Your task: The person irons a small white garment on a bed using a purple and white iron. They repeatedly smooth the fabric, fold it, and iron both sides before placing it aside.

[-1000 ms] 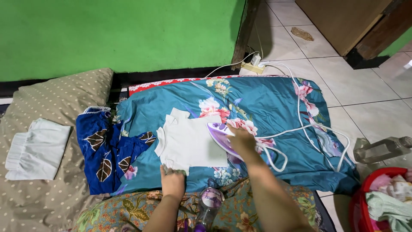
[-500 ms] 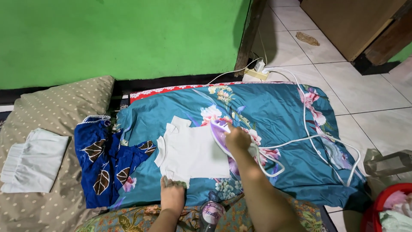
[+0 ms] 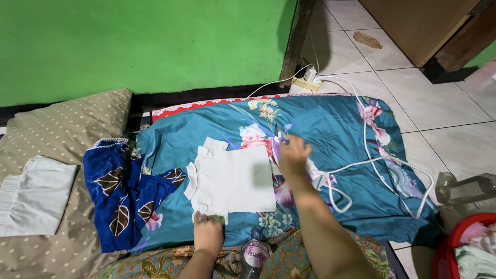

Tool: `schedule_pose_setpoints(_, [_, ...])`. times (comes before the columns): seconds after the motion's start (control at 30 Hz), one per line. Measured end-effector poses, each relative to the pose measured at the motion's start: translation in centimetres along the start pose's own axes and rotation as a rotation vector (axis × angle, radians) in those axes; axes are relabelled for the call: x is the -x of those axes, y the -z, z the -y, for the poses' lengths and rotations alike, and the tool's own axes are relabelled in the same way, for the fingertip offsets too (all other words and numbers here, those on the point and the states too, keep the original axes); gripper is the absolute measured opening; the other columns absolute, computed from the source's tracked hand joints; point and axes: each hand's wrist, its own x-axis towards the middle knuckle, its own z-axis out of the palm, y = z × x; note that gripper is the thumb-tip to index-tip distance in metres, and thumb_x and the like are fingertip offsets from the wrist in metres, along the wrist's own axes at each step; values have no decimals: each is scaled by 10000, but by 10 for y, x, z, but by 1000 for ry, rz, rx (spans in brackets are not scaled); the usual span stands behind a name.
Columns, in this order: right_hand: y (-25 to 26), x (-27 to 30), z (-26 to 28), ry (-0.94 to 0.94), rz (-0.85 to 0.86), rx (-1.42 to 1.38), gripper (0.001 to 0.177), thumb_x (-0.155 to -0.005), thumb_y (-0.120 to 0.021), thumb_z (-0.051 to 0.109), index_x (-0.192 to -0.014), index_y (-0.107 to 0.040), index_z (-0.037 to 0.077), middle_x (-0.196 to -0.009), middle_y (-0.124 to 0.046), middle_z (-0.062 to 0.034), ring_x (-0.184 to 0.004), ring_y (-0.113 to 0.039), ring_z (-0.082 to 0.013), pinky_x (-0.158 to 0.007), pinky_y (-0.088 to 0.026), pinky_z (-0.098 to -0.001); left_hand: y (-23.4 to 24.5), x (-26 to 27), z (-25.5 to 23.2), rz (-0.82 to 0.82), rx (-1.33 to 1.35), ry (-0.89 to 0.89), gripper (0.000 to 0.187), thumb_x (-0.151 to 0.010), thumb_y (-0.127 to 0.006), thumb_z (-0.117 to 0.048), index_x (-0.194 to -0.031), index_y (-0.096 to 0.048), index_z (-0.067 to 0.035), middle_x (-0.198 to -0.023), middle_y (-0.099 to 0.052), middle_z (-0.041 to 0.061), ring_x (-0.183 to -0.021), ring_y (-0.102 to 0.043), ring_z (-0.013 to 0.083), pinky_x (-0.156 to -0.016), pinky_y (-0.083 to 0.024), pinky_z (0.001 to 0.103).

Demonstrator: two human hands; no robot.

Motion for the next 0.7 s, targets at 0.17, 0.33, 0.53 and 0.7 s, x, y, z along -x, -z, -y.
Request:
schedule_pose_setpoints(0.17, [-42,15,21,40,214,-417,217,-697,-717,-116,-667,-676,95,-777,-632,-3,-853,-547,-258,-754,-338,-460,-4,-5,-1,23,9,7,170,-793,-638,-75,-696,-731,-179,-717,-726,76,-907,-695,291,-1184,-358,564])
schedule_pose_setpoints(0.33, [-94,36,26,149,336,-370,304,-443,-614,-177,-551,-577,105,-619,-465,22,-801,-503,-255,-780,-386,-479,-12,-8,-3,10,-36,-4,154,-775,-642,-74,-684,-731,-160,-679,-723,89,-773,-712,285,-1163,-386,582])
schedule_pose_setpoints(0.53, [-127,61,38,215,700,-62,226,-720,-610,-33,-681,-732,154,-785,-664,43,-1098,-585,-302,-859,-406,-492,1,-11,-2,119,-17,-22,199,-814,-619,-81,-671,-696,-197,-638,-696,41,-655,-675,234,-1186,-337,548])
schedule_pose_setpoints(0.7, [-84,44,47,120,833,-43,177,-939,-633,91,-781,-673,160,-877,-594,-25,-1036,-497,-217,-924,-319,-406,9,-7,-1,176,17,-2,234,-848,-606,-66,-685,-657,-226,-642,-665,-5,-650,-643,191,-1209,-316,532])
